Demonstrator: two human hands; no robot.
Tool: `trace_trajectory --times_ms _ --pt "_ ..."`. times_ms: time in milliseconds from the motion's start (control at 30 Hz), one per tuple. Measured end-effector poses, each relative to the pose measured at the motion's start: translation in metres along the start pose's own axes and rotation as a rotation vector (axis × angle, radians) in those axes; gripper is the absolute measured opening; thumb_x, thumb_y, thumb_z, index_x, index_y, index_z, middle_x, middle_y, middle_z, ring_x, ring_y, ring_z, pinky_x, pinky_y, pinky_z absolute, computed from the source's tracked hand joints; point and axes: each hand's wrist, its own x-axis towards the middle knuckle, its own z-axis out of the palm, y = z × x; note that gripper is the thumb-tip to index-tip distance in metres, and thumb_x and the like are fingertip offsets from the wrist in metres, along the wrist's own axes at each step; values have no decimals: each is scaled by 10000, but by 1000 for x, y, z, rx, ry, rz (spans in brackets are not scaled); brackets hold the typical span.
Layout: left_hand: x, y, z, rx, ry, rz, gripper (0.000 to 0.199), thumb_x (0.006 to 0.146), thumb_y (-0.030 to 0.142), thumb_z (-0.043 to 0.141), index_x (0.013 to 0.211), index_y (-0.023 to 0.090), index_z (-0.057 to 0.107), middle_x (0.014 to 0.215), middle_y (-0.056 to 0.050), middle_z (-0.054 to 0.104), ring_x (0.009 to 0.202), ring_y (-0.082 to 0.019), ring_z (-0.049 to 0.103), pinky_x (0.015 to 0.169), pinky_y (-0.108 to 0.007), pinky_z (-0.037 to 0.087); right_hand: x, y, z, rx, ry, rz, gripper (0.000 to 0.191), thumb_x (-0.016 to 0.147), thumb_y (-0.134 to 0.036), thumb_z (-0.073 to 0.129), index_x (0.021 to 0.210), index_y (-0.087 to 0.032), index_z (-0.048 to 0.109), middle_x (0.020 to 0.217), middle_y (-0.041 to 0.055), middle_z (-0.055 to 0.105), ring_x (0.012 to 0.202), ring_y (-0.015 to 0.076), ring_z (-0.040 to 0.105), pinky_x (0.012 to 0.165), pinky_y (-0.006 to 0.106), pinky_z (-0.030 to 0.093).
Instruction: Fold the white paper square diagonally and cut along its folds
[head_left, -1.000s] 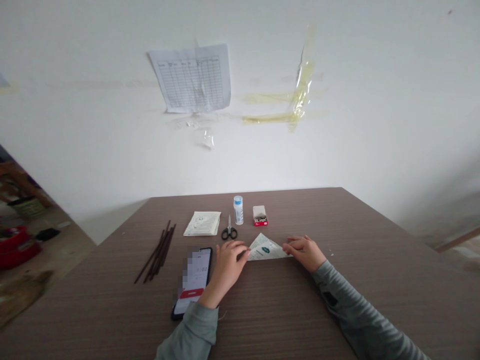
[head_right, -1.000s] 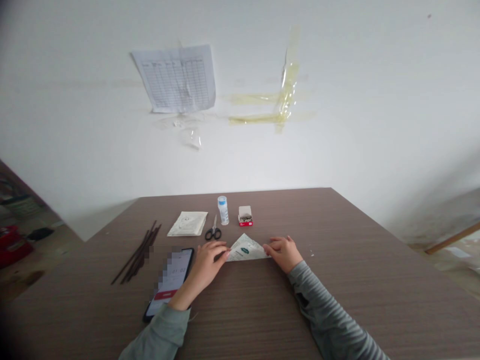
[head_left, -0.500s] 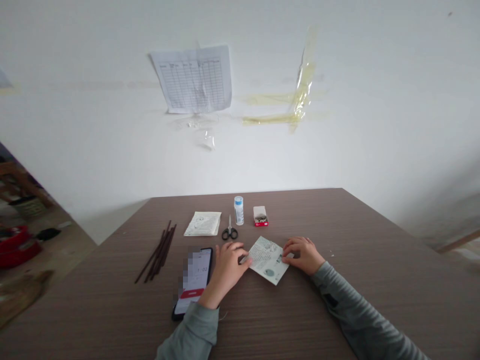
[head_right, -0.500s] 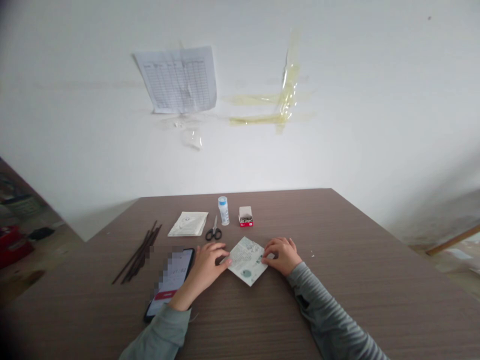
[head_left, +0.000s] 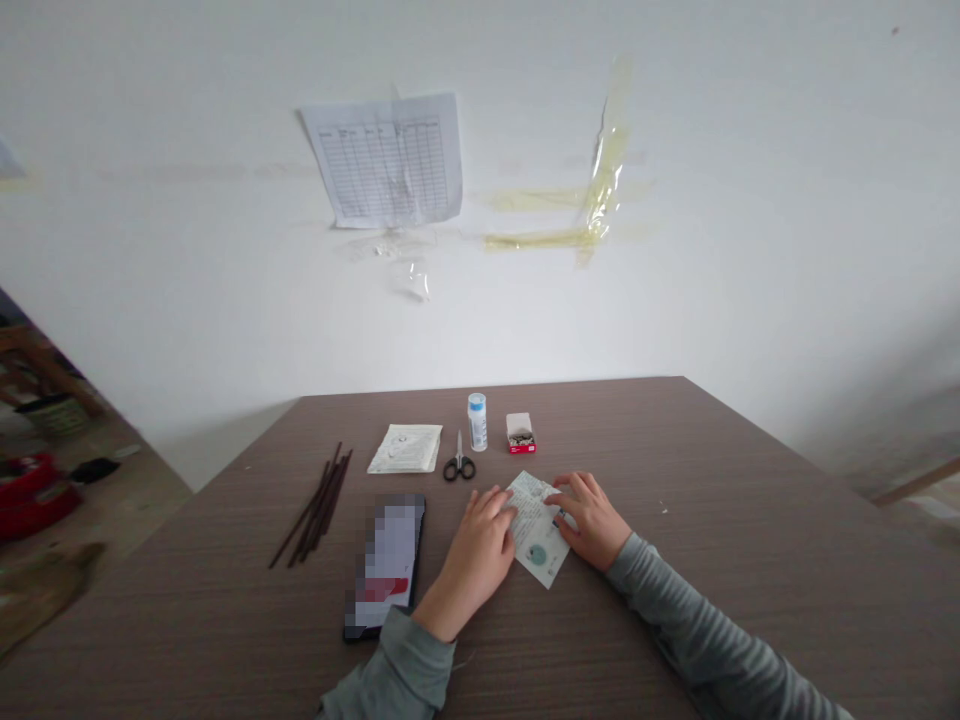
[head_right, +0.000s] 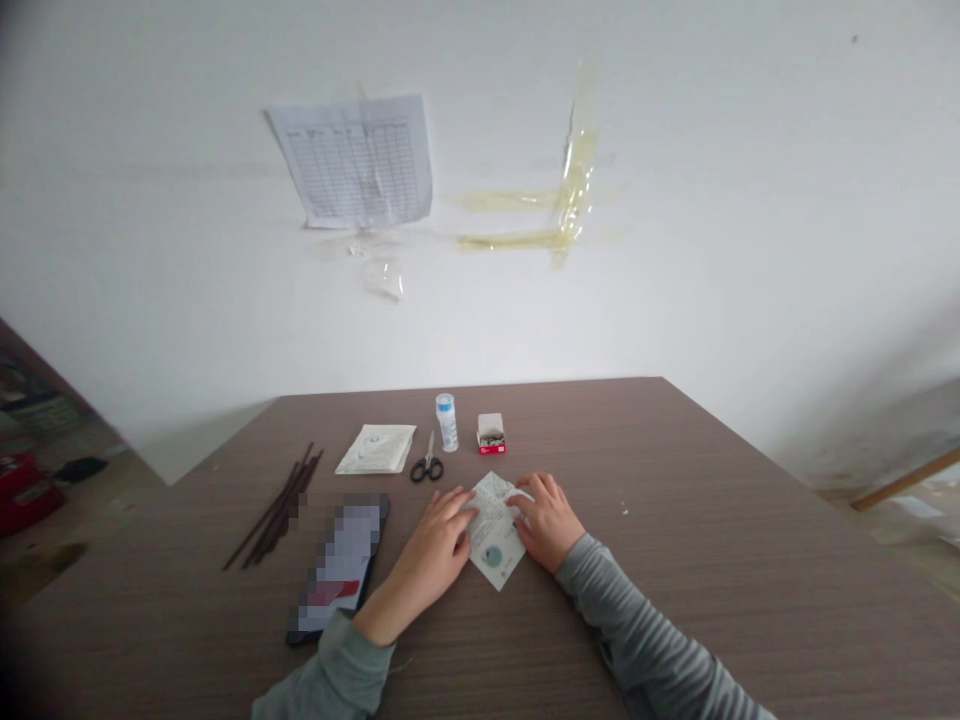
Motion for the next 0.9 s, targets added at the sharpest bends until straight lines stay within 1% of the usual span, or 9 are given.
trace_trajectory --times_ms 100,167,333,467,533,600,667,767,900 --pt "-2 9 6 16 -76 13 597 1156 144 693 1710 278 871 1910 -131 763 1844 -398 667 1607 -668 475 3 -12 15 -11 13 -12 532 1062 -52 654 1397 -268 1005 1630 169 910 1557 425 830 1415 607 680" --pt "-3 12 9 28 -96 6 627 1181 224 699 1792 287 825 1953 -128 716 1870 -416 631 1606 -635 481 5 -18 20 17 -60 -56 610 1087 -40 593 1514 -255 971 1685 162 905 1581 393 851 1414 600 696" --pt "-2 14 14 88 -111 -5 709 1224 394 671 1925 291 697 2037 -133 608 1935 -470 525 1622 -707 415 4 -30 18 -29 -149 30 696 1184 -149 539 1827 -211 798 1965 150 685 1827 396 680 1561 547 521" --pt "0 14 12 142 -132 -57 755 1212 506 721 1948 344 667 2075 -113 563 1966 -506 452 1627 -760 364 1 -31 13 -57 -186 76 704 1215 -238 555 1885 -326 751 1998 84 623 1867 430 622 1590 619 457" --pt "0 15 8 150 -143 -84 794 1215 524 721 1972 303 632 2095 -146 516 1976 -506 432 1636 -777 323 0 -27 12 -56 -171 71 691 1213 -253 585 1874 -350 763 1987 79 633 1853 450 635 1576 654 477" --pt "0 15 4 154 -161 -106 846 1224 541 698 2001 227 579 2114 -196 450 1989 -512 397 1640 -811 271 0 -21 12 -65 -171 59 676 1223 -268 611 1881 -328 753 1986 103 628 1851 464 632 1563 694 489" --pt "0 15 0 152 -175 -118 875 1224 564 687 2011 203 556 2121 -215 417 1997 -516 373 1640 -828 245 1 -15 11 -92 -192 48 672 1240 -284 629 1906 -308 721 1995 132 609 1857 468 618 1558 730 481" --pt "0 15 -3 133 -179 -126 886 1202 589 713 1998 222 583 2121 -207 428 1999 -527 366 1641 -827 251 1 -7 6 -142 -228 81 678 1258 -313 629 1933 -356 680 2016 115 581 1879 458 591 1552 768 472" --pt "0 12 1 95 -114 -124 835 1162 564 777 1937 268 675 2080 -202 527 1967 -578 418 1608 -860 328 -4 -3 -6 -208 -229 221 685 1281 -369 543 1959 -391 637 2062 67 528 1950 459 481 1564 793 445"
